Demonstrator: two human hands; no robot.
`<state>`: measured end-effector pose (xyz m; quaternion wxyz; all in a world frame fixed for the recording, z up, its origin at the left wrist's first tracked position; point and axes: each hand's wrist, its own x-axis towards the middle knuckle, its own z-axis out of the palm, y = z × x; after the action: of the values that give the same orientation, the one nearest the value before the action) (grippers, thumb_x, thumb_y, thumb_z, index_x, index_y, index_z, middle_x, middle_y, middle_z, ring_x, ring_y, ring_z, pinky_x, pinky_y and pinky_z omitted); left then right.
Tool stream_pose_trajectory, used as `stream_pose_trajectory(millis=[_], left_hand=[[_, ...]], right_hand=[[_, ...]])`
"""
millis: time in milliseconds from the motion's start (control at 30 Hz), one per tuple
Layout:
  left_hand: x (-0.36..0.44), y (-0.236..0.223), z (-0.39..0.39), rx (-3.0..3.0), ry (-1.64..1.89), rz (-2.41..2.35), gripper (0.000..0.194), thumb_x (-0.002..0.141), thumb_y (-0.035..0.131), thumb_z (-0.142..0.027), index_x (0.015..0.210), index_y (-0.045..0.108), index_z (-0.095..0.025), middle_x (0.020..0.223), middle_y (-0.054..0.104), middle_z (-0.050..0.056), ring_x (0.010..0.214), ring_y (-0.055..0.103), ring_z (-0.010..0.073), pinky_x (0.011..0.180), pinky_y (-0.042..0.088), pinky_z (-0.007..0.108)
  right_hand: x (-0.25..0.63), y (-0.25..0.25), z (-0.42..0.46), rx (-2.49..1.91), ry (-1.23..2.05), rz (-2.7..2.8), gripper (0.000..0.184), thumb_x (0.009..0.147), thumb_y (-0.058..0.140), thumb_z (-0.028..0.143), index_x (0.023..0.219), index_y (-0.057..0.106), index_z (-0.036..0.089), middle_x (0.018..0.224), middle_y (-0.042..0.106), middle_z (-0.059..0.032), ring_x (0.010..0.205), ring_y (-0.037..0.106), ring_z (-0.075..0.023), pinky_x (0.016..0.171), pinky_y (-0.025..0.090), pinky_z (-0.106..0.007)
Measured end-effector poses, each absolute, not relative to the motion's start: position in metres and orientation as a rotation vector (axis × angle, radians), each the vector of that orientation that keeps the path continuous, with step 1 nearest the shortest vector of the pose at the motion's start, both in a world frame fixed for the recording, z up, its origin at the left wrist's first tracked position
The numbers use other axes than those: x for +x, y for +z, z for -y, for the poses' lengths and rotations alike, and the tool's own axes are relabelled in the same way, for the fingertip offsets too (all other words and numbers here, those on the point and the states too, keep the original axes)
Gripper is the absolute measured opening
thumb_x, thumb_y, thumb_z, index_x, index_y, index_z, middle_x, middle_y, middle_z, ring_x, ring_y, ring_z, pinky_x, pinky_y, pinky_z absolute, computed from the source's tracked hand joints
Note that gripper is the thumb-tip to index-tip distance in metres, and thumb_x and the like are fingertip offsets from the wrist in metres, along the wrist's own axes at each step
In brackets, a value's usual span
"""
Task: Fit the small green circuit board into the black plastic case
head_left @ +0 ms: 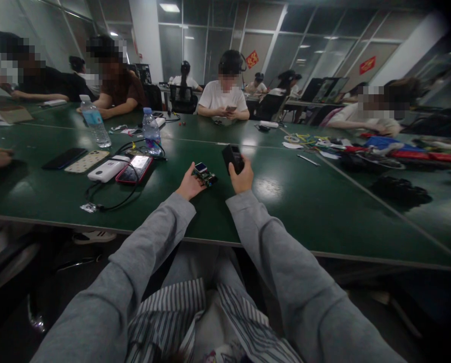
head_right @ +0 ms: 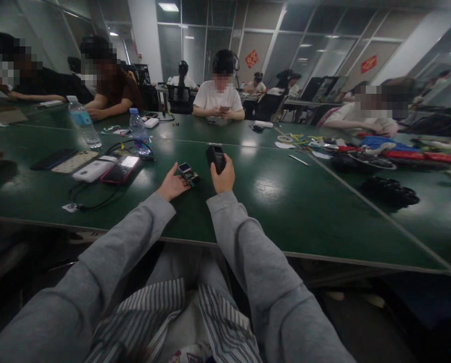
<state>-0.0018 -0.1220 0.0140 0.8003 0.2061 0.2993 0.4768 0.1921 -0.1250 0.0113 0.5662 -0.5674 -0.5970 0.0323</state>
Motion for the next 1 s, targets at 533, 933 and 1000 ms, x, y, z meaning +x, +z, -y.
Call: stream_pose_trajectory(millis=[533, 933, 1000], left_hand=[[-0.002, 0.009, 0.118, 0.413, 1.0, -0.592, 0.057, 0.092, 0.038, -0.059, 0.117, 0.056, -0.011, 0.099, 0.069, 0.017, 0.094, 0.067, 0.0257, 0.085, 0.051, 0.037], [-0.002, 0.005, 0.114, 0.357, 1.005, -0.569, 0.073, 0.093, 0.02, -0.065, 0.123, 0.052, -0.007, 0.101, 0.068, 0.019, 0.093, 0.068, 0.0278, 0.081, 0.053, 0.039], [-0.002, 0.005, 0.113, 0.341, 1.002, -0.561, 0.074, 0.093, 0.019, -0.065, 0.126, 0.051, -0.007, 0.103, 0.067, 0.02, 0.093, 0.068, 0.0284, 0.078, 0.053, 0.039]], right_hand=[[0.212, -0.023, 0.101, -1.664, 0.003, 1.616, 0.052, 0.078, 0.064, 0.03, 0.125, 0.05, 0.012, 0.121, 0.057, -0.0195, 0.114, 0.052, -0.0331, 0.101, 0.042, -0.051], [0.207, -0.021, 0.104, -1.706, -0.128, 1.56, 0.056, 0.08, 0.063, 0.038, 0.126, 0.048, 0.009, 0.121, 0.05, -0.0207, 0.115, 0.047, -0.0345, 0.099, 0.04, -0.051], [0.206, -0.02, 0.103, -1.701, -0.153, 1.542, 0.053, 0.083, 0.059, 0.037, 0.126, 0.048, 0.009, 0.121, 0.051, -0.0211, 0.114, 0.048, -0.0342, 0.099, 0.041, -0.05]])
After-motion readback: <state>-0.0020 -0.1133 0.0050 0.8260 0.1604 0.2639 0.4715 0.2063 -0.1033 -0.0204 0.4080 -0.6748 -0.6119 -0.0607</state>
